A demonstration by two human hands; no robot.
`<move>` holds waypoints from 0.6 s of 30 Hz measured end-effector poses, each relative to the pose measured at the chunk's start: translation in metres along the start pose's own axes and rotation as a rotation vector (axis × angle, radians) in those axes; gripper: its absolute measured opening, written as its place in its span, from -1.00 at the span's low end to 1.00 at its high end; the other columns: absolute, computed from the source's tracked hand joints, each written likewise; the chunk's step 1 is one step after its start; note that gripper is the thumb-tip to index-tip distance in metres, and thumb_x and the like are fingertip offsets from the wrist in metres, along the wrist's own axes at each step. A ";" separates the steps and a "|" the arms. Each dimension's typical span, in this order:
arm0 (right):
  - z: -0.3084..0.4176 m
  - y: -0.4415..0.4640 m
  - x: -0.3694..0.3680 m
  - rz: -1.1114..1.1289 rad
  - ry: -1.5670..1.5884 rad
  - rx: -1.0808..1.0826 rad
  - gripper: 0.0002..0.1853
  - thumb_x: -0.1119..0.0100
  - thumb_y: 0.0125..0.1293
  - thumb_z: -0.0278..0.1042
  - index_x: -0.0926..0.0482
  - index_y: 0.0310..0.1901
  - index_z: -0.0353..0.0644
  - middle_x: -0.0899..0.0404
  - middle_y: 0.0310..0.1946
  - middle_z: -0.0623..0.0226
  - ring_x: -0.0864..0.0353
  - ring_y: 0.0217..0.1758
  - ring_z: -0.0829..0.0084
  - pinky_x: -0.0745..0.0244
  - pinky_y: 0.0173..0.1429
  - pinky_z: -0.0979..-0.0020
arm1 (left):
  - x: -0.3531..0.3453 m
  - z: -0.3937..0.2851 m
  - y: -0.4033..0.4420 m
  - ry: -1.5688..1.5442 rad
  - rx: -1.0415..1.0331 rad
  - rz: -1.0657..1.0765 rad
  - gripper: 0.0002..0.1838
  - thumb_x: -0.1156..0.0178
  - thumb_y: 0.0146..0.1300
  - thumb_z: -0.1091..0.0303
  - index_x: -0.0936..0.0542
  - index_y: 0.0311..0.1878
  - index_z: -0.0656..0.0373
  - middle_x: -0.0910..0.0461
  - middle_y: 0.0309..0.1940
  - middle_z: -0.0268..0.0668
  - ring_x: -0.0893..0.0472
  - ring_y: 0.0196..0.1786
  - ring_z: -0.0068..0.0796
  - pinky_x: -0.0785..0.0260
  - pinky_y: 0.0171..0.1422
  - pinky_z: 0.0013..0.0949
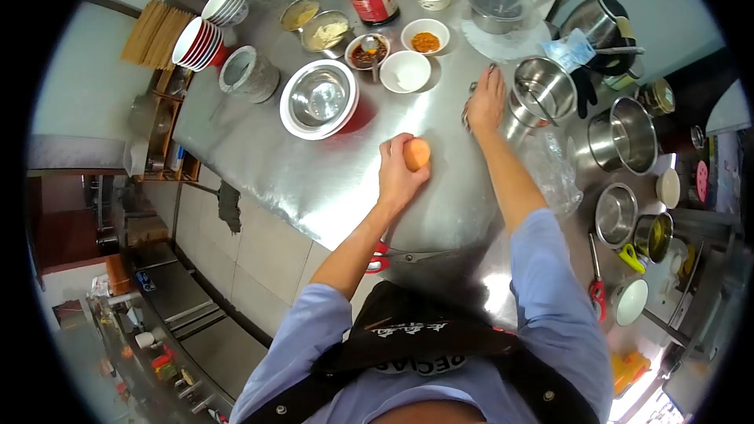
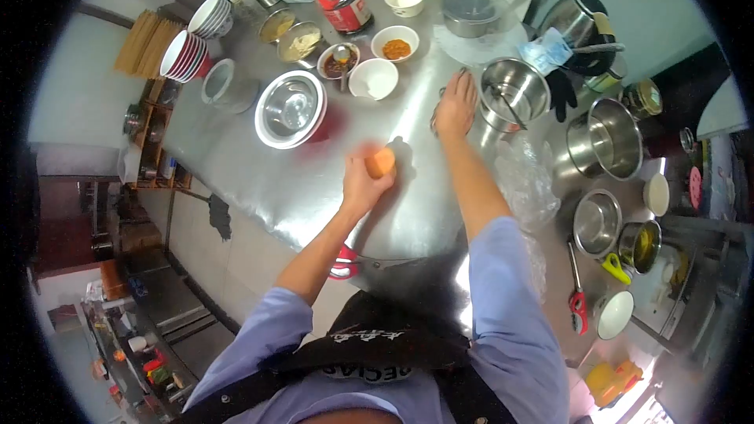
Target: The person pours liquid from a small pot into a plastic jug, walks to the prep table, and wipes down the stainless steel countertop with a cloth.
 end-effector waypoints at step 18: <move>0.077 -0.191 0.116 0.471 0.403 0.637 -0.52 0.05 0.10 -0.47 -0.40 0.13 -0.24 -0.30 0.22 0.19 -0.25 0.32 0.22 -0.19 0.35 0.25 | -0.110 -0.110 0.079 0.535 -0.595 0.059 -0.36 -0.33 -0.19 0.36 -0.42 0.09 -0.18 -0.28 0.09 -0.19 -0.36 0.04 -0.01 -0.37 0.00 -0.10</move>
Point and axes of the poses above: each hand's wrist, its own y-axis towards the middle knuckle, its own x-axis out of the back of the hand, z = x × y, the point moved 8 cm from there along y, towards the middle knuckle
